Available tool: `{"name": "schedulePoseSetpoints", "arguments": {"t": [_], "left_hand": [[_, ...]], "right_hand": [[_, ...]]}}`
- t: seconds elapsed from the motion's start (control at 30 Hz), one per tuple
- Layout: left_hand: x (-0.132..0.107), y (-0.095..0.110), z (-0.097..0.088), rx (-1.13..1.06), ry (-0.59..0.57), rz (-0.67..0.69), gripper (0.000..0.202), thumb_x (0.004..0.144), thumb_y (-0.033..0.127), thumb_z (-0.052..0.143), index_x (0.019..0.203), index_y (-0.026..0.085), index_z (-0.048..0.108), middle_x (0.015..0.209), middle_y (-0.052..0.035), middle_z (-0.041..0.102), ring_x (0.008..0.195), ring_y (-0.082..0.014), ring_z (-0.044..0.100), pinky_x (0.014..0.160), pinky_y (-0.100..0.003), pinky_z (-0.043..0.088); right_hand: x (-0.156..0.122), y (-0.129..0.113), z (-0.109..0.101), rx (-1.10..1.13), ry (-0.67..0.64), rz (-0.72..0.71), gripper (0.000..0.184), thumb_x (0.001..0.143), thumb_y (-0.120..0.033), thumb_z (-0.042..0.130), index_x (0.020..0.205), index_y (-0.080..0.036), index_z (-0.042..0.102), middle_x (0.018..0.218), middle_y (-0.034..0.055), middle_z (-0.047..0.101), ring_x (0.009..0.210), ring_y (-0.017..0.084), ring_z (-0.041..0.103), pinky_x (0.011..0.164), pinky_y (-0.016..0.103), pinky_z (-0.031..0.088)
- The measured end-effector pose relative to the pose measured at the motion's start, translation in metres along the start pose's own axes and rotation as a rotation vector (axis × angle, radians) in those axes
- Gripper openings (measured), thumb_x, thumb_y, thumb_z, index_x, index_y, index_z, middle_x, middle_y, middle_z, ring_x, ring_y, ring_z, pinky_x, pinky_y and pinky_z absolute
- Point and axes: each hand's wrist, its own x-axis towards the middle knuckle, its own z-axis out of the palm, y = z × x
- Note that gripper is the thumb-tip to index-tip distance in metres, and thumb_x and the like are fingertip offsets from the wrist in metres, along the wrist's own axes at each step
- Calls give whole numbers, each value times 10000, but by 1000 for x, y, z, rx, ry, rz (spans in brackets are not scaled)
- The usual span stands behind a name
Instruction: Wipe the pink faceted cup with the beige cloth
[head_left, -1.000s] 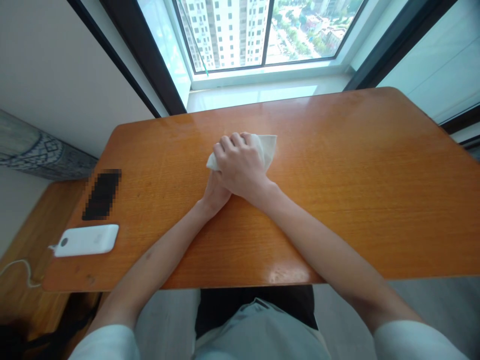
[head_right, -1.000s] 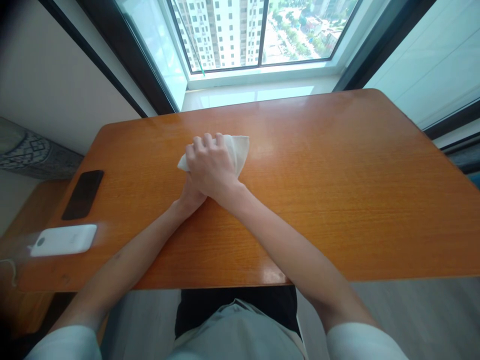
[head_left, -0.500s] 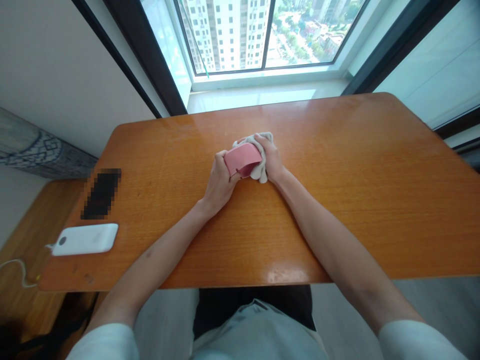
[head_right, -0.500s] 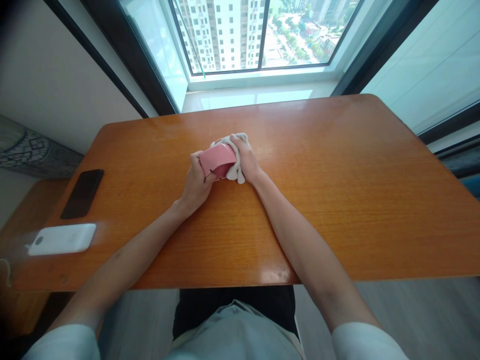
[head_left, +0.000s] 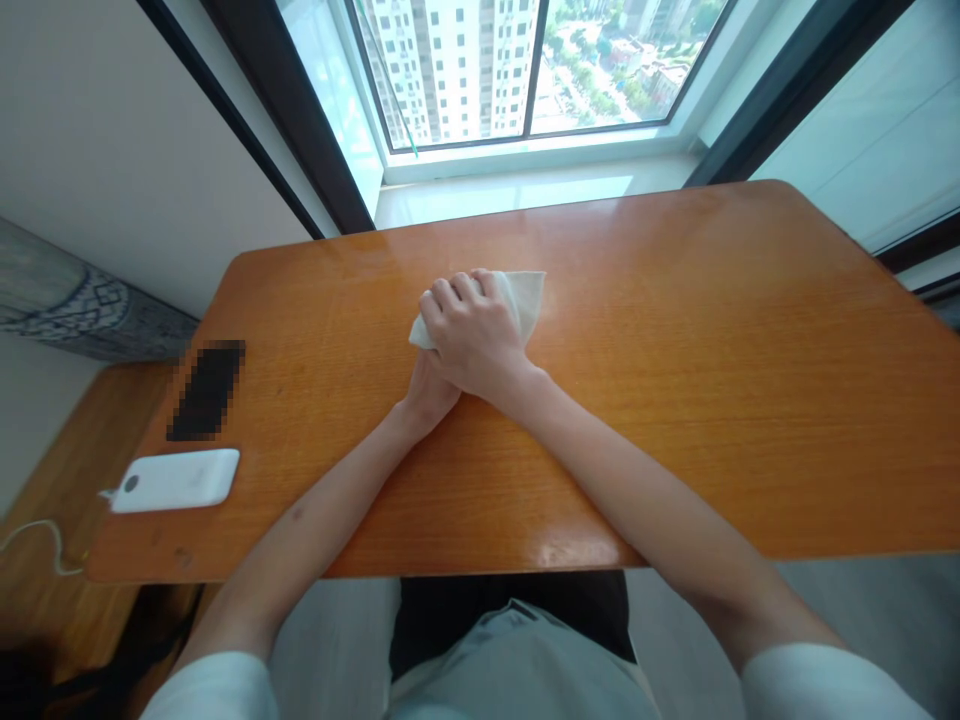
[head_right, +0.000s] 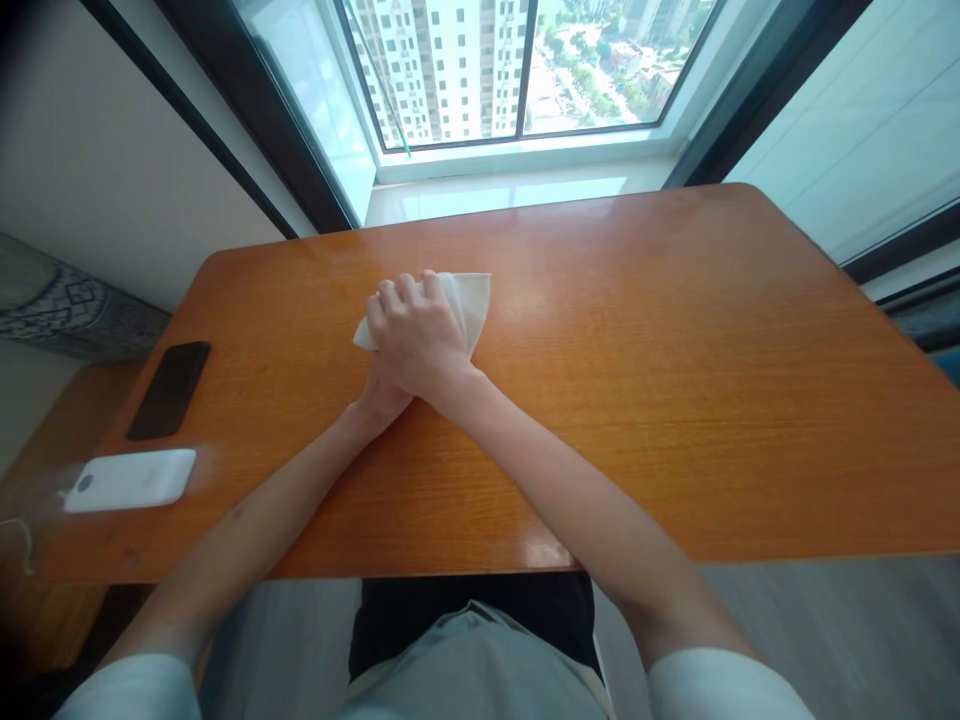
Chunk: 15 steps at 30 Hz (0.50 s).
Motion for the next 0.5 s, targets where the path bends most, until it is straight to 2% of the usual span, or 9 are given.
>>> {"name": "schedulePoseSetpoints", "arguments": {"t": [0.07, 0.13, 0.23, 0.33, 0.4, 0.5], "left_hand": [[2, 6, -2, 5, -27, 20, 445, 1129, 611, 572, 1373, 239, 581, 1358, -159, 700, 1283, -323, 684, 1101, -532, 619], [4, 14, -4, 37, -37, 31, 473, 1110, 587, 617, 1405, 228, 530, 1355, -148, 686, 1243, -309, 688, 1082, -524, 609], [6, 22, -5, 75, -19, -12, 537, 1059, 530, 702, 1426, 235, 444, 1359, -143, 659, 1213, -300, 685, 1057, -506, 590], [5, 22, -6, 77, -23, -39, 550, 1042, 506, 719, 1423, 252, 413, 1374, -145, 652, 1223, -306, 675, 1047, -499, 571], [4, 22, -7, 71, -26, -49, 551, 1041, 513, 724, 1417, 257, 412, 1363, -139, 658, 1210, -306, 675, 1031, -493, 567], [4, 22, -8, 64, -19, -65, 540, 1051, 533, 716, 1410, 251, 426, 1349, -140, 671, 1180, -305, 682, 1003, -487, 576]], "right_hand": [[1, 10, 1, 100, 17, 56, 267, 1071, -268, 567, 1212, -160, 767, 1285, 188, 791, 1222, 393, 659, 1165, 583, 437], [3, 32, 4, 337, 50, 183, 302, 1108, -383, 545, 1137, -210, 790, 1241, 142, 817, 1193, 366, 689, 1122, 551, 483], [0, 68, 19, 898, 73, 400, 554, 1134, -648, 443, 1000, -247, 800, 1058, 76, 846, 1051, 295, 745, 1027, 462, 571], [-7, 89, 45, 1397, 132, 531, 686, 999, -881, 514, 935, -255, 787, 963, 68, 839, 978, 269, 768, 986, 434, 627], [-11, 93, 58, 1527, 184, 582, 710, 958, -923, 522, 902, -262, 775, 964, 68, 838, 978, 261, 773, 1004, 435, 636], [-10, 91, 56, 1431, 215, 555, 698, 990, -900, 502, 928, -263, 783, 967, 57, 833, 1002, 269, 766, 1008, 435, 624]]}}
